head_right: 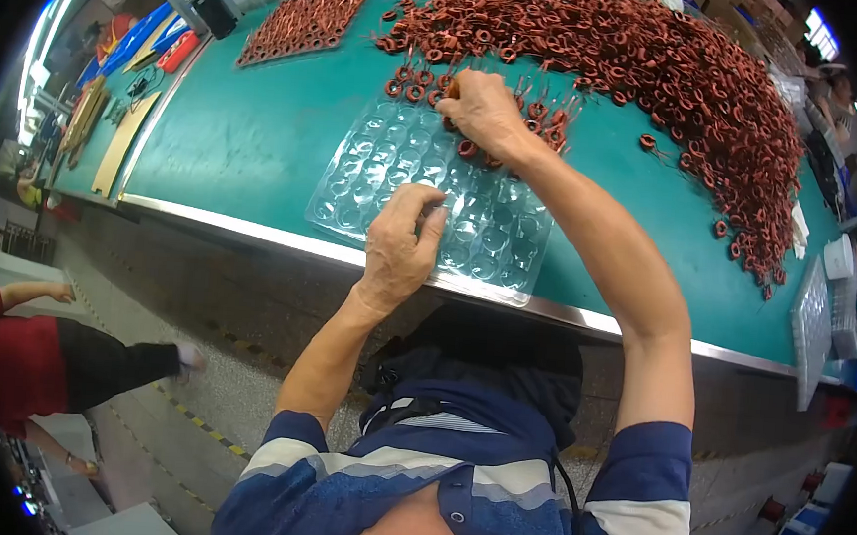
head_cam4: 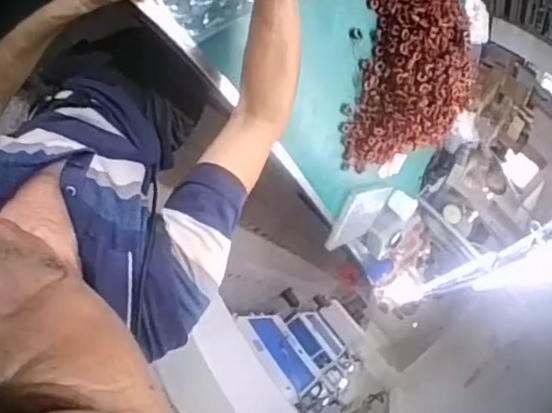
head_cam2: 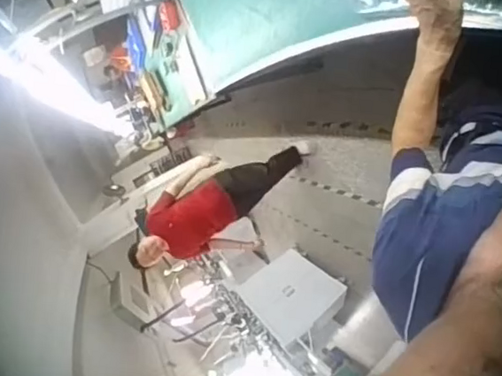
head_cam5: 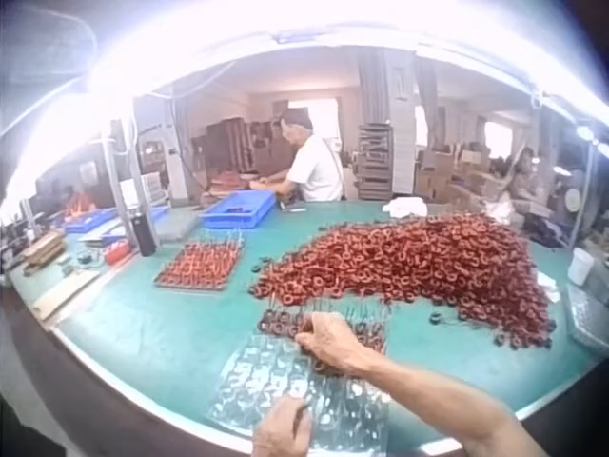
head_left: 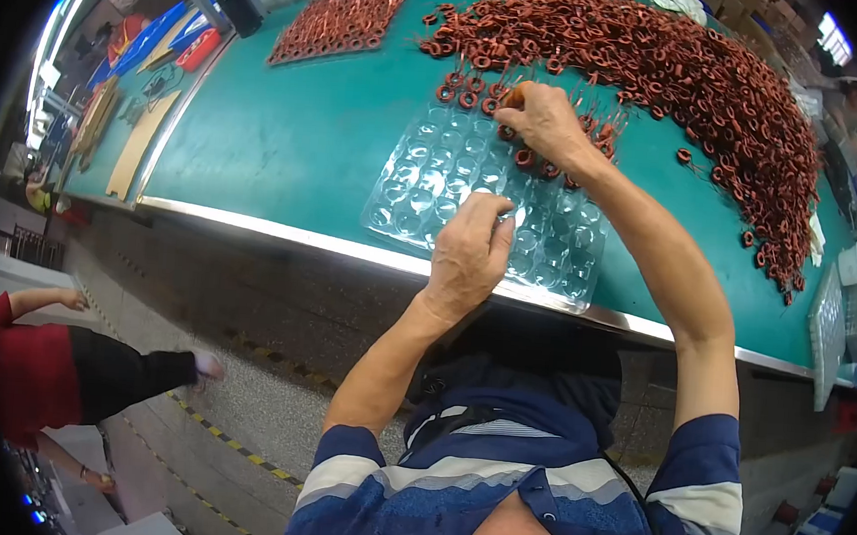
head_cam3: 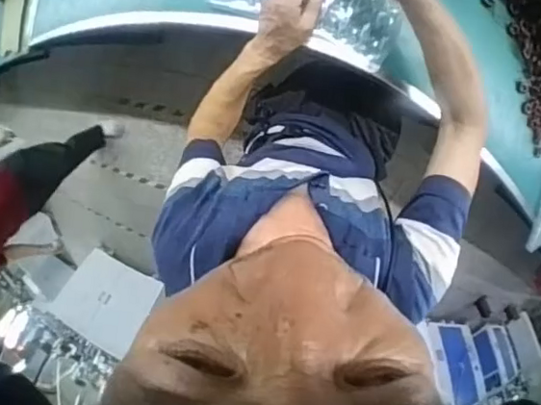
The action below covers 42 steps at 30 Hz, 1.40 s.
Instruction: Assembling and processing small electronic coil components at a manufacturing workstation.
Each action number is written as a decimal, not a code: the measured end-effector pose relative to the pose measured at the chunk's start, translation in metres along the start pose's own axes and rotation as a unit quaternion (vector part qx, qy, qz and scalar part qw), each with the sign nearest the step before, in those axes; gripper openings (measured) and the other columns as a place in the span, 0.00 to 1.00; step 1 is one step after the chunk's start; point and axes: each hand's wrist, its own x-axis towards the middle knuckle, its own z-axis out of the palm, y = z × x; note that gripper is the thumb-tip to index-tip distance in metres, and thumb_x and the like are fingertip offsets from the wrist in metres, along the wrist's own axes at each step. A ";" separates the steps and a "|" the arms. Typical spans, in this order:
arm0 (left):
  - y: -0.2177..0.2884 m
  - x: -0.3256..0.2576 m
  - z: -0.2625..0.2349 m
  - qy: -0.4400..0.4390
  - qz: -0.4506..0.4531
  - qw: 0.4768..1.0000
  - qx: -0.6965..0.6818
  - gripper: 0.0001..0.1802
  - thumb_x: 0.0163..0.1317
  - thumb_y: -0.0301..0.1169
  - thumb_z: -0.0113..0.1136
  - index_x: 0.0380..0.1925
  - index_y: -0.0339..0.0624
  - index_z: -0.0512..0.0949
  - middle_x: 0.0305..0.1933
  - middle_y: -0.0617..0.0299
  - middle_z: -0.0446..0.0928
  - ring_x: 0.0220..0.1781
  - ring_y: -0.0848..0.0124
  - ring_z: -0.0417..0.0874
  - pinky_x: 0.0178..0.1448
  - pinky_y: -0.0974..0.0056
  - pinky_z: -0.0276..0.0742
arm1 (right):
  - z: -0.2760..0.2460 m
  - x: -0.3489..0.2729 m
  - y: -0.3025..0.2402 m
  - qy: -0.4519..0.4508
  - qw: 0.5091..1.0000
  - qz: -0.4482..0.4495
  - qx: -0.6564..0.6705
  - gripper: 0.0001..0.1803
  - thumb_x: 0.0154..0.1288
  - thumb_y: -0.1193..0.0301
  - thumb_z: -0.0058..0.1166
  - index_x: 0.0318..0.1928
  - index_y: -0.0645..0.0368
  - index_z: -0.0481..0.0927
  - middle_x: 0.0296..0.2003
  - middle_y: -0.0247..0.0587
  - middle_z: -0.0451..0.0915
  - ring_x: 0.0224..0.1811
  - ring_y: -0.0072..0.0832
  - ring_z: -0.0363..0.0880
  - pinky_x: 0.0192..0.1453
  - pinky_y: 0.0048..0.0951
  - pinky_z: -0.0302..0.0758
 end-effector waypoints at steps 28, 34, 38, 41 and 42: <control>0.011 -0.001 0.006 -0.039 0.027 0.998 0.051 0.05 0.59 0.23 0.57 0.36 0.37 0.76 0.36 0.52 0.76 0.39 0.53 0.78 0.44 0.56 0.73 | -0.170 -0.171 0.226 0.193 0.921 0.093 -0.325 0.18 0.63 0.68 0.55 0.51 0.62 0.72 0.43 0.50 0.75 0.45 0.46 0.75 0.50 0.42 0.73; 0.010 -0.004 -0.002 -0.037 0.024 0.996 0.073 0.05 0.59 0.23 0.57 0.36 0.38 0.76 0.36 0.52 0.76 0.39 0.53 0.78 0.44 0.56 0.72 | -0.148 -0.121 0.200 0.083 0.945 0.081 -0.305 0.24 0.62 0.62 0.54 0.56 0.59 0.72 0.46 0.52 0.76 0.53 0.47 0.73 0.58 0.42 0.72; 0.010 -0.005 0.002 -0.036 0.036 0.995 0.086 0.05 0.59 0.23 0.57 0.36 0.39 0.76 0.36 0.53 0.76 0.39 0.53 0.78 0.44 0.56 0.72 | -0.141 -0.097 0.188 0.069 0.964 0.111 -0.233 0.28 0.61 0.59 0.47 0.59 0.61 0.72 0.54 0.59 0.73 0.58 0.49 0.72 0.63 0.42 0.69; 0.010 -0.003 0.002 -0.038 0.040 0.995 0.089 0.05 0.59 0.23 0.57 0.36 0.39 0.76 0.36 0.53 0.76 0.39 0.53 0.78 0.43 0.56 0.72 | -0.126 -0.082 0.187 0.100 0.950 0.117 -0.272 0.19 0.61 0.64 0.51 0.49 0.62 0.75 0.47 0.57 0.75 0.52 0.50 0.74 0.57 0.46 0.71; 0.010 -0.004 0.002 -0.040 0.042 0.994 0.089 0.05 0.59 0.23 0.57 0.36 0.39 0.76 0.36 0.53 0.76 0.39 0.53 0.78 0.43 0.56 0.72 | -0.121 -0.083 0.189 0.105 0.934 0.106 -0.326 0.16 0.61 0.65 0.52 0.45 0.62 0.75 0.44 0.55 0.75 0.50 0.49 0.74 0.55 0.47 0.72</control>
